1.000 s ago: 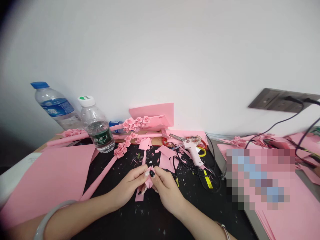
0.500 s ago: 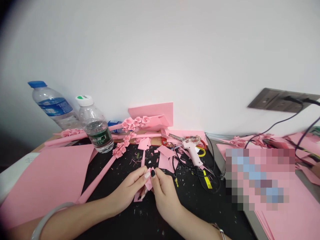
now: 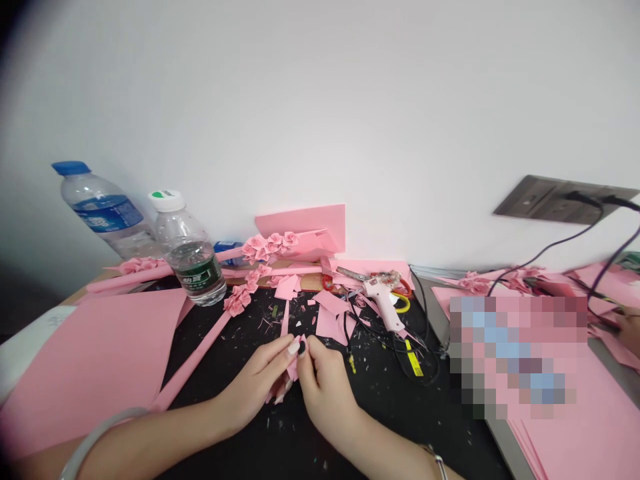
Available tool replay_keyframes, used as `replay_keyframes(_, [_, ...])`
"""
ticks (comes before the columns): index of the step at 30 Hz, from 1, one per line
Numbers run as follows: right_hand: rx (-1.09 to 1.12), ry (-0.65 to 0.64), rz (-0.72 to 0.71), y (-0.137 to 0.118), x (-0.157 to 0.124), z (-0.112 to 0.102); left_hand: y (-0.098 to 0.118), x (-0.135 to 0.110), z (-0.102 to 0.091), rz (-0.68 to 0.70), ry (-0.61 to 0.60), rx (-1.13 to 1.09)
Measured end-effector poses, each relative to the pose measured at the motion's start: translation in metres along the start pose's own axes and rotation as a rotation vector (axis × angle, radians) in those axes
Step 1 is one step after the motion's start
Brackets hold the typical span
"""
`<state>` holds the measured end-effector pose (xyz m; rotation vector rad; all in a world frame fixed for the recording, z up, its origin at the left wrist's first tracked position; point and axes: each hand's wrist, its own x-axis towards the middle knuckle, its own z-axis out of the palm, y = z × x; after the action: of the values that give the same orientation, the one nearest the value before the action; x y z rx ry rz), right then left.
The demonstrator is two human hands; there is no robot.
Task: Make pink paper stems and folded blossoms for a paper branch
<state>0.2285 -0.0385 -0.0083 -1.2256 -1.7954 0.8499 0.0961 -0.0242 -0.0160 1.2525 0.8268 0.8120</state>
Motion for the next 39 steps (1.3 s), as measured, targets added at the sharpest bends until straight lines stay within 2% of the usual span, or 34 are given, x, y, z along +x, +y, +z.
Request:
replay_keyframes(5, [-0.002,-0.024,-0.019,0.002,0.001,-0.001,0.002,-0.003,0.001,-0.001,-0.005,0.024])
replay_keyframes(10, [0.119,-0.083,0.086,0.008,0.0,0.0,-0.001,-0.005,0.001,0.012,0.026,0.018])
replay_keyframes(15, [0.166,-0.039,0.146,0.012,-0.002,0.002,0.0,-0.004,0.0,0.037,0.071,0.115])
replay_keyframes(20, [0.058,-0.008,0.029,0.006,0.001,-0.004,0.009,-0.003,-0.003,0.164,0.081,0.274])
replay_keyframes(26, [-0.143,-0.046,-0.147,0.006,0.006,-0.014,0.006,-0.002,-0.006,0.196,0.09,0.346])
replay_keyframes(34, [-0.319,-0.101,-0.237,0.001,0.012,-0.025,0.006,-0.001,-0.008,0.168,0.068,0.384])
replay_keyframes(39, [-0.286,-0.191,-0.192,0.005,0.013,-0.024,0.008,-0.001,-0.008,0.195,0.045,0.389])
